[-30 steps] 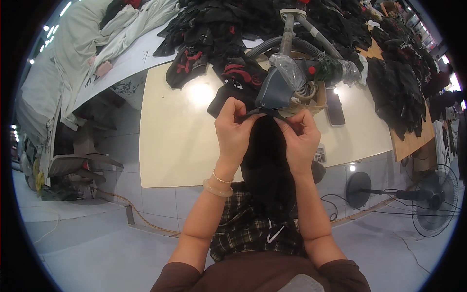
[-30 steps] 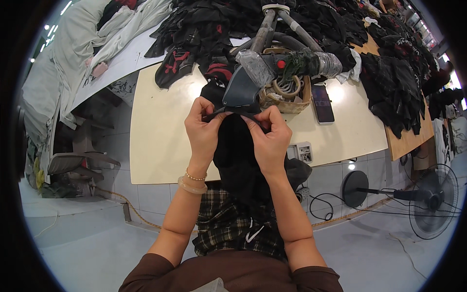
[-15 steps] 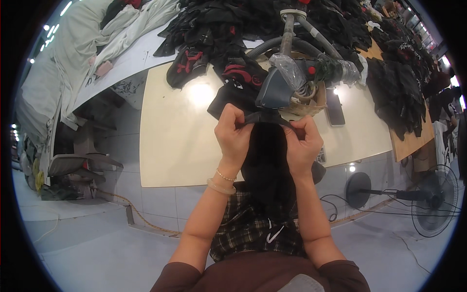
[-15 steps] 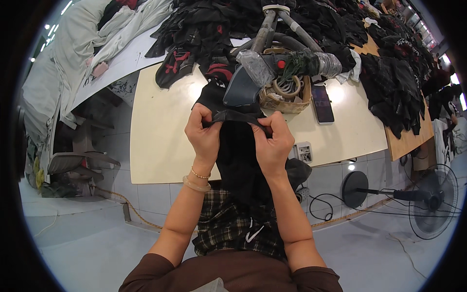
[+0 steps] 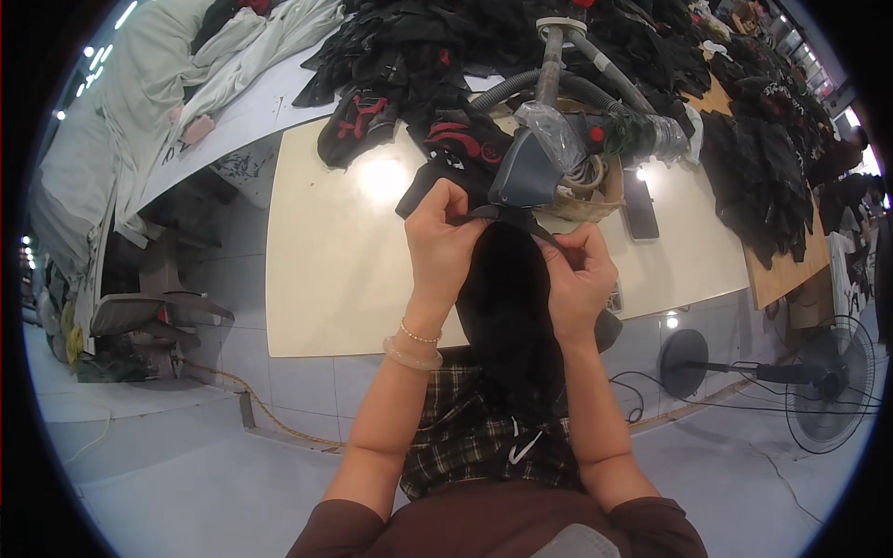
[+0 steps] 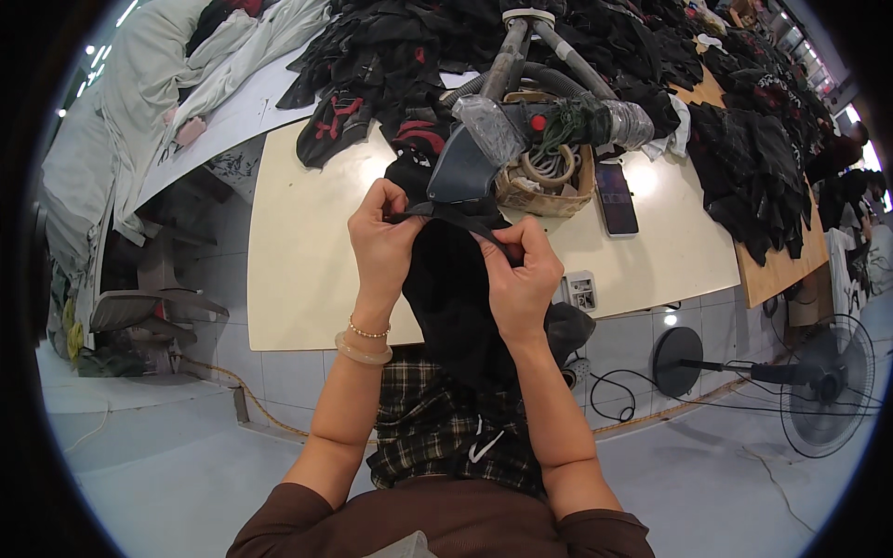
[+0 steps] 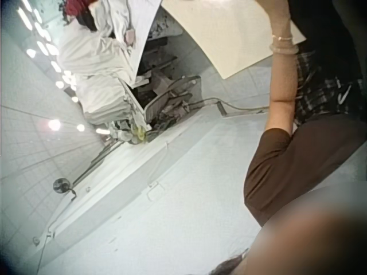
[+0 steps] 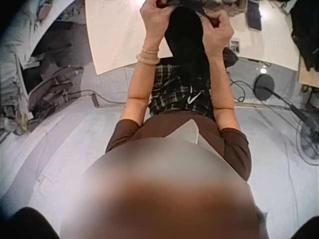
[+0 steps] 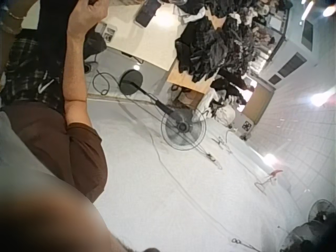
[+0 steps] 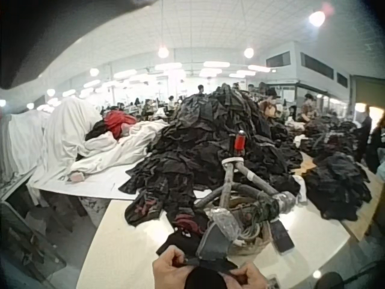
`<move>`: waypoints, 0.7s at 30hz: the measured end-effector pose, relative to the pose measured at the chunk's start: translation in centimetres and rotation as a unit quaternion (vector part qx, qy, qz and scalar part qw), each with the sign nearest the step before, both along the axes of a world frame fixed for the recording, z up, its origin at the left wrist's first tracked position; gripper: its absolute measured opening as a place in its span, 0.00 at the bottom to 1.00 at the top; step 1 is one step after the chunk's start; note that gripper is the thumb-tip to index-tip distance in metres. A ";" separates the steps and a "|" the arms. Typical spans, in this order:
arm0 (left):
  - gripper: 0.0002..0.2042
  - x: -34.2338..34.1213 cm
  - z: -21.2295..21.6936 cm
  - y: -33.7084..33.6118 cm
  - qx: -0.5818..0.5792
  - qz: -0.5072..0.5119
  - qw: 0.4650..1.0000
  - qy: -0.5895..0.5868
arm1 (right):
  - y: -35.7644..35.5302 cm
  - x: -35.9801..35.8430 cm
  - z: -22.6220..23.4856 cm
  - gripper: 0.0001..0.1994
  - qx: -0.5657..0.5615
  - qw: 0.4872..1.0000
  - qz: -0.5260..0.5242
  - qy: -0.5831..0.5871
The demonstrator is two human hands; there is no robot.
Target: Inspecting a black textile garment and trimming loose threads with thread snippers.
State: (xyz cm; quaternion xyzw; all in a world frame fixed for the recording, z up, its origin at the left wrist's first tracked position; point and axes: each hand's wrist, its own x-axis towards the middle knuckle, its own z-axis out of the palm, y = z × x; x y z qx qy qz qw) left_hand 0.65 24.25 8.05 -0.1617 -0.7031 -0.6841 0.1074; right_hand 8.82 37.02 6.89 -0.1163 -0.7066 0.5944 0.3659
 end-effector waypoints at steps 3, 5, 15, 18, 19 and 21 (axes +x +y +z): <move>0.14 0.1 0.4 0.1 -0.007 -0.006 1.000 -0.024 | -0.1 0.2 0.2 0.10 -0.012 1.000 0.009 -0.013; 0.15 0.1 0.6 -0.1 -0.025 -0.008 0.999 -0.021 | -0.2 0.3 0.2 0.10 -0.006 1.000 0.006 -0.002; 0.17 -0.1 1.2 -0.3 -0.045 -0.018 0.996 -0.069 | -0.3 0.5 0.2 0.10 -0.011 1.000 0.013 0.003; 0.17 0.1 1.0 -0.1 -0.030 -0.002 0.999 -0.038 | -0.5 0.4 0.6 0.11 0.010 1.000 -0.005 -0.016; 0.17 0.2 0.9 -0.3 -0.030 -0.001 0.999 -0.037 | -0.6 0.4 0.6 0.11 -0.012 1.000 0.007 -0.006; 0.17 0.5 0.8 -0.3 -0.048 0.015 0.998 -0.044 | -0.5 0.4 0.4 0.11 -0.033 0.999 0.016 0.002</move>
